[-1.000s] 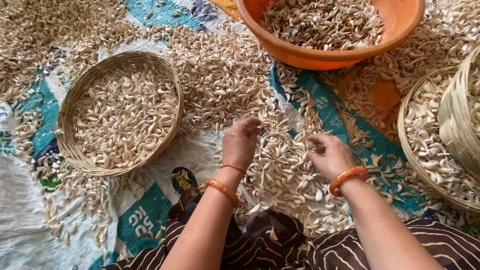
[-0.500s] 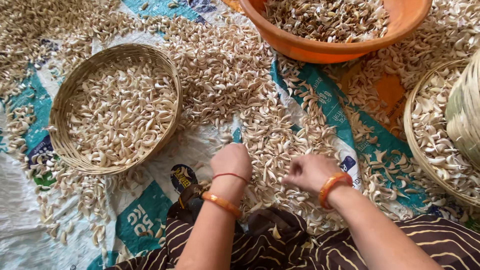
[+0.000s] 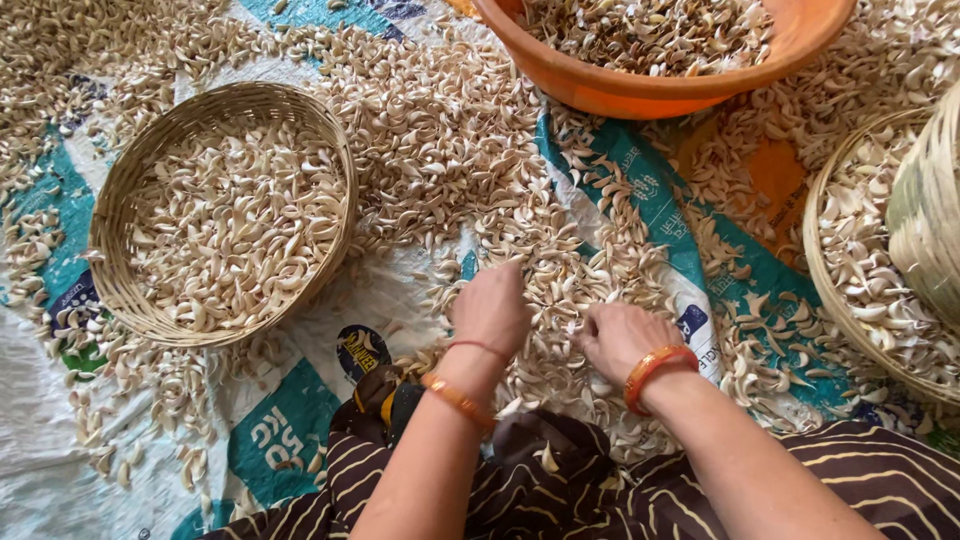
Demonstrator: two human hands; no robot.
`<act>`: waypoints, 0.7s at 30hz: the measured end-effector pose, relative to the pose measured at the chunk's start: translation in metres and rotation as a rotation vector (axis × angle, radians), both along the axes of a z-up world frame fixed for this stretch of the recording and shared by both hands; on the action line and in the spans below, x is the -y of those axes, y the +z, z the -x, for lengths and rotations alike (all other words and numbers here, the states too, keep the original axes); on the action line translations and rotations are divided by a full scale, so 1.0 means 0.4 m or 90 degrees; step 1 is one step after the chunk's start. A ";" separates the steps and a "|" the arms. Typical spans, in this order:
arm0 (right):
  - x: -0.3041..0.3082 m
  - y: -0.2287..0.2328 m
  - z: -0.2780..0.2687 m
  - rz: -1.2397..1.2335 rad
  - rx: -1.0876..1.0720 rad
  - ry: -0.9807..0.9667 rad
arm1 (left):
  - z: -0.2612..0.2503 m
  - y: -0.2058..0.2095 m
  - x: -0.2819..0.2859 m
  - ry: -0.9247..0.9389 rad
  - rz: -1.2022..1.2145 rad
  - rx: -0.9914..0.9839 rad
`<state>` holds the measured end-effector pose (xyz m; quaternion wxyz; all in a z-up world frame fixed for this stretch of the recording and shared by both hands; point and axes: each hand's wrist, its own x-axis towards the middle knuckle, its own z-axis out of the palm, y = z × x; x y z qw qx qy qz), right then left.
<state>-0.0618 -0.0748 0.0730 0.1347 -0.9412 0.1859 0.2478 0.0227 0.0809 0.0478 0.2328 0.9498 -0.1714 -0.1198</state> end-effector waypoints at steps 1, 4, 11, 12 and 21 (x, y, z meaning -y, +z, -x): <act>0.001 -0.003 0.000 -0.005 0.038 0.004 | -0.001 -0.001 0.017 0.004 0.067 0.052; 0.009 -0.005 -0.018 -0.011 0.074 -0.025 | -0.010 -0.022 0.084 -0.006 0.192 0.126; 0.072 -0.001 -0.033 -0.007 0.082 -0.144 | -0.009 -0.112 0.176 0.026 0.080 0.165; 0.079 -0.007 -0.031 0.014 0.155 -0.130 | -0.004 -0.121 0.177 0.022 0.084 0.172; 0.131 -0.111 -0.020 0.045 0.237 -0.080 | 0.013 -0.103 0.133 0.063 0.323 0.056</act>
